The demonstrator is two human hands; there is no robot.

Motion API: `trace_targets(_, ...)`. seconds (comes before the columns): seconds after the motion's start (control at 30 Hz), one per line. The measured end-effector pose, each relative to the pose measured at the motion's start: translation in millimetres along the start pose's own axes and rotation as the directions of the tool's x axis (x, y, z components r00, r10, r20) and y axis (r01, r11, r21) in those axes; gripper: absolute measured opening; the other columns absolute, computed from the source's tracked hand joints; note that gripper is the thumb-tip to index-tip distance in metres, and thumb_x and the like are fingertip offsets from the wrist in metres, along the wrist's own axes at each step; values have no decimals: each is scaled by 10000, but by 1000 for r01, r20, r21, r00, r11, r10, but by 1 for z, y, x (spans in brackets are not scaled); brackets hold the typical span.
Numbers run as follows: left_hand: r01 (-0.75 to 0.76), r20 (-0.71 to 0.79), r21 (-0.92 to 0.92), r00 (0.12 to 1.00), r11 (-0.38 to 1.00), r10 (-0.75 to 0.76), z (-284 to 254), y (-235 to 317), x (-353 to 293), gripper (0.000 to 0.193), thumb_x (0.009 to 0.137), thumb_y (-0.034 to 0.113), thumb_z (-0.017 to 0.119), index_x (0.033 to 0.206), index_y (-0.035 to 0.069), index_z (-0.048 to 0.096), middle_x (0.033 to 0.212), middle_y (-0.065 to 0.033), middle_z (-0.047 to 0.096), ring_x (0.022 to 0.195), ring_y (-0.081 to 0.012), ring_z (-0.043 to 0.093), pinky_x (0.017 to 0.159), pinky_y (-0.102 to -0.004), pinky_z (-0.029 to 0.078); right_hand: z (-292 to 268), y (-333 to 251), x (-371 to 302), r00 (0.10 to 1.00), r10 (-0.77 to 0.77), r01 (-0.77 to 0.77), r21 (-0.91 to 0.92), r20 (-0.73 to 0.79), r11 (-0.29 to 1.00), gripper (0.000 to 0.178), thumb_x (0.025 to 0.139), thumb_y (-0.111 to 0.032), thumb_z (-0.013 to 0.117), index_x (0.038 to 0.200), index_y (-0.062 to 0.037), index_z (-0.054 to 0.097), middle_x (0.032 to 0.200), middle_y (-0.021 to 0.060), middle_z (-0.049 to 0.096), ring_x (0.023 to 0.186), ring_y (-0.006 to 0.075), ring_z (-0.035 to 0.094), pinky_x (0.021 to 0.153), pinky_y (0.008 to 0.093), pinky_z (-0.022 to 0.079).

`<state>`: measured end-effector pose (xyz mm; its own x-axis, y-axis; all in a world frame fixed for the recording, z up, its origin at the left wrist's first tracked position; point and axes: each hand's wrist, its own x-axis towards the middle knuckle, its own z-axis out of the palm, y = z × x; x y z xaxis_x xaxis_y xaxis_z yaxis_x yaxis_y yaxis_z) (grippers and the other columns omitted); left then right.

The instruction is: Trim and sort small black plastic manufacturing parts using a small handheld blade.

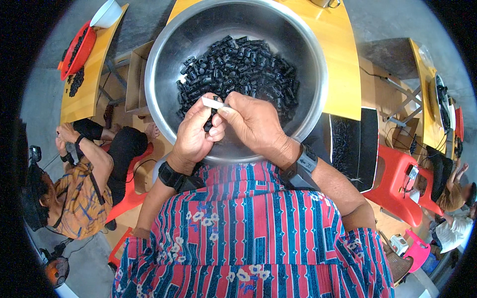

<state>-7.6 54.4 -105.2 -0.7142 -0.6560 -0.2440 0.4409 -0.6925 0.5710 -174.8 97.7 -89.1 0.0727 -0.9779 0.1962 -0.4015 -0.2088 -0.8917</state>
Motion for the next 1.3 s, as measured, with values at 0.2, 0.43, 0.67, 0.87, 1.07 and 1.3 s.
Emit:
trace_targets(0.2,-12,-16,67,1000,998,13,-5,-3,1,111,993,190,427,1051,97,444,774,-18,476,605,-68,438,485,-164,323,-2,-4,1,995,-88,94,-192,39,977,236,923,-261,537,814,-51,535,718,144,544,690,347,581,590,421,447)
trace_targets(0.43,-30,-13,76,999,997,31,-6,-4,1,145,990,206,450,1069,85,442,773,-13,478,598,-63,437,482,-160,323,-2,-4,1,995,-82,93,-226,58,970,230,925,-260,527,816,-57,533,723,139,544,700,347,583,595,425,451)
trace_targets(0.67,-19,4,72,1000,997,18,-6,-3,1,162,990,209,457,1094,86,441,774,-12,478,597,-61,433,487,-160,326,-3,-2,1,997,-62,69,-194,46,978,233,938,-259,513,817,-61,536,722,137,554,688,348,587,589,425,453)
trace_targets(0.87,-20,-26,93,999,996,23,-6,-5,1,140,999,204,441,1098,105,443,774,-12,481,595,-65,431,486,-158,322,-4,-3,2,994,-75,89,-210,74,974,247,947,-269,496,817,-62,534,726,138,556,688,349,588,588,426,453)
trace_targets(1.07,0,-35,71,999,997,3,-3,-3,0,135,1011,219,423,1083,112,464,769,-9,472,597,-71,419,485,-163,318,-3,0,2,997,-34,46,-192,66,980,265,953,-280,492,816,-57,530,724,147,558,702,358,588,580,423,446)
trace_targets(1.3,-22,-38,90,999,996,26,2,-2,1,172,1023,252,397,1057,106,482,762,-7,456,603,-69,402,483,-163,307,-3,10,1,998,34,-26,178,-43,984,224,959,-199,516,837,-15,552,720,99,544,633,177,523,599,309,434)
